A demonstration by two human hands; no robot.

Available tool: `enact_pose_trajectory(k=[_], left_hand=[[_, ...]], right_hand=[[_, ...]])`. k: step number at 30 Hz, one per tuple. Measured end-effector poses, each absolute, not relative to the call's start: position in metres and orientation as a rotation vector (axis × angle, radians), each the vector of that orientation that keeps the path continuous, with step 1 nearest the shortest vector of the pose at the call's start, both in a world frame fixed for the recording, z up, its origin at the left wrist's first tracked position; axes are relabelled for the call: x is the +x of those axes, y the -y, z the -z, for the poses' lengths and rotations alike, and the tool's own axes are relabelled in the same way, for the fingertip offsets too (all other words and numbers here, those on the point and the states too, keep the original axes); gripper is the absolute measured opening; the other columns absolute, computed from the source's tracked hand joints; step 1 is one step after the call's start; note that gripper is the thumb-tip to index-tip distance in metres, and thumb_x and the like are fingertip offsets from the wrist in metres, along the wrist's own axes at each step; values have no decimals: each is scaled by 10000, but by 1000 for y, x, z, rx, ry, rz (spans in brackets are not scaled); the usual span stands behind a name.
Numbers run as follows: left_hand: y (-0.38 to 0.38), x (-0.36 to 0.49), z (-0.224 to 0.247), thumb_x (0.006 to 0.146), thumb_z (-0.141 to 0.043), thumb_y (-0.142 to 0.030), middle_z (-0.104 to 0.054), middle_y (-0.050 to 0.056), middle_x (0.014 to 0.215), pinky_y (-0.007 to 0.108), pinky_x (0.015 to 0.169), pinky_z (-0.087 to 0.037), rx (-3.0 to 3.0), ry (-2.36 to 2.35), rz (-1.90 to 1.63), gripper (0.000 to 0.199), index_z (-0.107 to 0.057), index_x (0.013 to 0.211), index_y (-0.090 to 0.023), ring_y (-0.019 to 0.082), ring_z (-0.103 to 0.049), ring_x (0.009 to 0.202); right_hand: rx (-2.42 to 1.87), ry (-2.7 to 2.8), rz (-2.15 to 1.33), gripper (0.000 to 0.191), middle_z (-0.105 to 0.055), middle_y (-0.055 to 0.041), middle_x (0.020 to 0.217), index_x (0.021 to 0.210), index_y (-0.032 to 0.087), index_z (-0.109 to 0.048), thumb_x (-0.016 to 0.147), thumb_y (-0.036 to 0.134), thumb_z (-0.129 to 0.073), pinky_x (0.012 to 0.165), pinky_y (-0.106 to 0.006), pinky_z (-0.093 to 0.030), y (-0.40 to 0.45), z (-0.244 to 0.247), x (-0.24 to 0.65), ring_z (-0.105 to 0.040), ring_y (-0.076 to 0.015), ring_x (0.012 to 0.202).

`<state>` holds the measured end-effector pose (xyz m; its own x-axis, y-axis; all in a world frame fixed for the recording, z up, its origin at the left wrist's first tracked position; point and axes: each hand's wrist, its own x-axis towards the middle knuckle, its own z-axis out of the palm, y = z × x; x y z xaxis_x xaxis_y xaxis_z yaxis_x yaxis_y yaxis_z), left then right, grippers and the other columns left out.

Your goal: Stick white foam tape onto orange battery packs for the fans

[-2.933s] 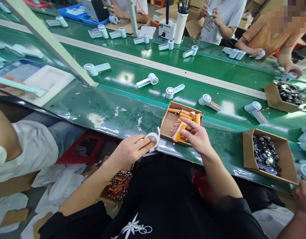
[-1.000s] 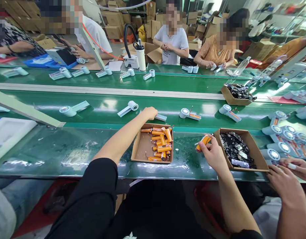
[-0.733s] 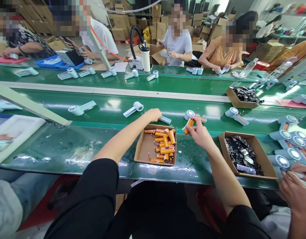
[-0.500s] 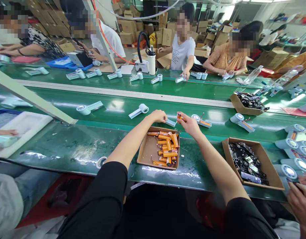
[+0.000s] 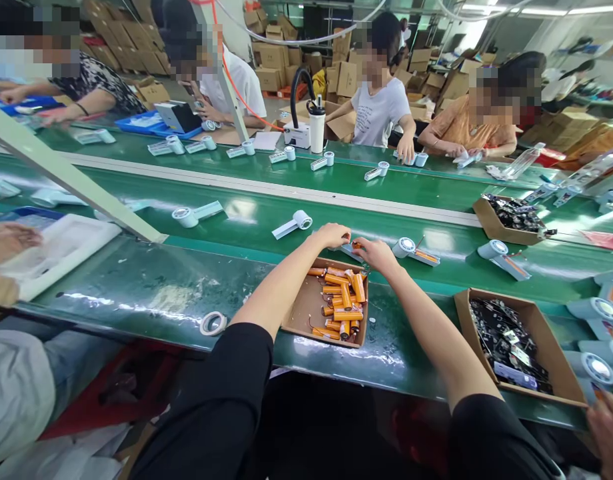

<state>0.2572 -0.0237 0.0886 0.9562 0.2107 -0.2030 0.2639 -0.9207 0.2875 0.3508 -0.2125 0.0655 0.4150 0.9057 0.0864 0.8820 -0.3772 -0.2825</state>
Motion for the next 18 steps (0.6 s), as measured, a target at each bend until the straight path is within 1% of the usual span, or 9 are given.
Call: enact_pose_trajectory(k=[3, 5, 9, 11, 12, 14, 15, 17, 18], left_hand=[[28, 260, -87, 1019, -652, -435, -691, 102, 1270, 483, 1025, -568, 2753, -399, 208, 346, -679, 1240, -169, 240, -677, 1152], [31, 261, -87, 1019, -654, -425, -688, 101, 1268, 474, 1010, -578, 2727, -432, 183, 340, -676, 1242, -170, 237, -678, 1140], [42, 263, -95, 1015, -664, -395, -707, 95, 1222, 460, 991, -584, 2658, -472, 101, 294, -690, 1198, -166, 228, -690, 1104], [51, 255, -104, 1002, -677, -329, -727, 95, 1219, 422, 1009, -571, 2613, -475, 13, 257, -689, 1199, -164, 220, -699, 1108], [56, 245, -108, 997, -678, -297, -728, 97, 1254, 388, 1030, -556, 2589, -474, -51, 272, -676, 1235, -166, 213, -696, 1137], [67, 211, -113, 1009, -646, -272, -689, 96, 1384, 316, 1089, -508, 2548, -481, -195, 360, -612, 1356, -180, 194, -658, 1250], [72, 186, -112, 1027, -617, -285, -659, 91, 1441, 295, 1115, -483, 2528, -487, -282, 389, -577, 1401, -188, 186, -629, 1304], [81, 119, -105, 1069, -538, -331, -657, 77, 1447, 292, 1129, -473, 2493, -522, -506, 351, -579, 1392, -199, 181, -614, 1326], [84, 79, -99, 1082, -511, -357, -697, 72, 1380, 301, 1096, -502, 2476, -536, -673, 311, -622, 1326, -198, 182, -648, 1269]], right_hand=[[-2476, 1640, -132, 418, -799, -104, 1146, 1396, 348, -675, 1065, 521, -488, 877, -374, -556, 210, -65, 348, -752, -300, 1017], [-2519, 1693, -158, 438, -794, -101, 1155, 1417, 357, -659, 1062, 547, -486, 875, -362, -554, 205, -63, 346, -747, -286, 1021], [-2528, 1791, -178, 409, -780, -108, 1186, 1325, 307, -721, 1021, 543, -579, 889, -335, -550, 196, -61, 347, -721, -274, 1086], [-2496, 1831, -171, 382, -771, -118, 1212, 1305, 287, -737, 1023, 503, -598, 918, -337, -547, 196, -62, 350, -712, -269, 1106], [-2476, 1844, -167, 368, -769, -121, 1214, 1304, 280, -740, 1027, 478, -600, 935, -338, -544, 197, -63, 351, -713, -263, 1103], [-2433, 1848, -154, 349, -767, -127, 1222, 1310, 268, -744, 1043, 429, -587, 964, -341, -540, 201, -62, 355, -717, -253, 1097], [-2412, 1835, -142, 349, -763, -131, 1240, 1319, 260, -741, 1053, 408, -572, 976, -347, -540, 203, -61, 358, -717, -254, 1106], [-2374, 1779, -111, 360, -750, -141, 1292, 1338, 238, -733, 1065, 374, -542, 1000, -366, -542, 208, -57, 361, -711, -265, 1145], [-2358, 1745, -94, 366, -738, -149, 1324, 1344, 220, -729, 1065, 355, -534, 1022, -382, -538, 211, -55, 363, -702, -276, 1178]])
